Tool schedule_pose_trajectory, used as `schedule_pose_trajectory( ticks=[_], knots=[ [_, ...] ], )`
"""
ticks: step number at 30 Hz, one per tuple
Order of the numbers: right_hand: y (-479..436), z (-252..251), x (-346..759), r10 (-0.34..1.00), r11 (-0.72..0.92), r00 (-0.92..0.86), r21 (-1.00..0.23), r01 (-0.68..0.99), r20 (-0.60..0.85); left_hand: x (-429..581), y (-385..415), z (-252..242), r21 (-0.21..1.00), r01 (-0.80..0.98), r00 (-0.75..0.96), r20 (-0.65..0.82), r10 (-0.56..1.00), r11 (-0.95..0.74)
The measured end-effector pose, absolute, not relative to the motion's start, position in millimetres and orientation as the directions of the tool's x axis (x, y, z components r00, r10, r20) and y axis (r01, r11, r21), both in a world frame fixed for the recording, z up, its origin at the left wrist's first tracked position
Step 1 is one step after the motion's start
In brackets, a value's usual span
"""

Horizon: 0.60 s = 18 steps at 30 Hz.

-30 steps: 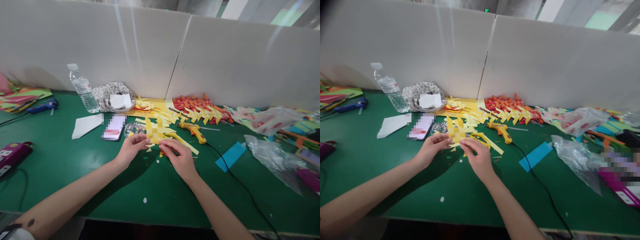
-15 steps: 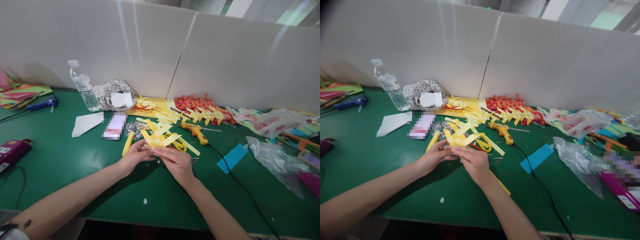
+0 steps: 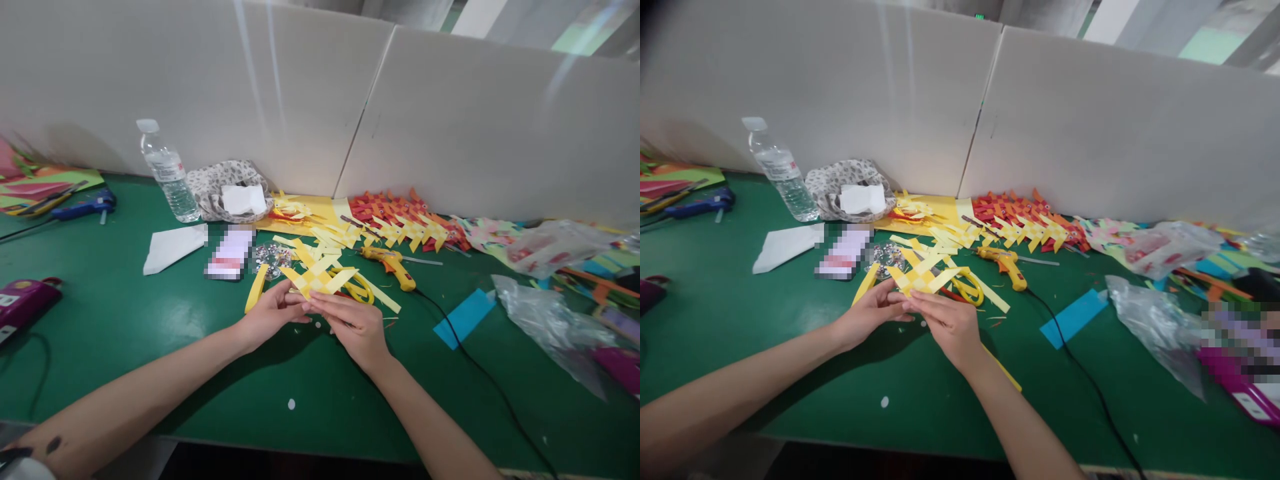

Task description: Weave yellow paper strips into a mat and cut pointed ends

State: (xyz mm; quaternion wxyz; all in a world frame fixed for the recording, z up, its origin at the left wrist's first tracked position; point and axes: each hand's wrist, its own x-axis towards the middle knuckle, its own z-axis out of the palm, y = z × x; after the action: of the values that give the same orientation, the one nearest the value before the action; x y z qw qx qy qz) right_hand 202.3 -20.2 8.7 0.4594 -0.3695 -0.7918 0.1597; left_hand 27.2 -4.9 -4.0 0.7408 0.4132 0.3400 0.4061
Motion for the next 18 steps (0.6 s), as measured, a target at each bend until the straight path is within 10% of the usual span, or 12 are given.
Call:
schedule_pose_trajectory(
  ticks=[18],
  knots=[
    [-20.8, 9.9, 208.2, 0.636, 0.759, -0.424, -0.427, 0.491, 0.644, 25.6, -7.1, -2.0, 0.847, -0.366, 0.502, -0.168, 0.848, 0.385]
  ],
)
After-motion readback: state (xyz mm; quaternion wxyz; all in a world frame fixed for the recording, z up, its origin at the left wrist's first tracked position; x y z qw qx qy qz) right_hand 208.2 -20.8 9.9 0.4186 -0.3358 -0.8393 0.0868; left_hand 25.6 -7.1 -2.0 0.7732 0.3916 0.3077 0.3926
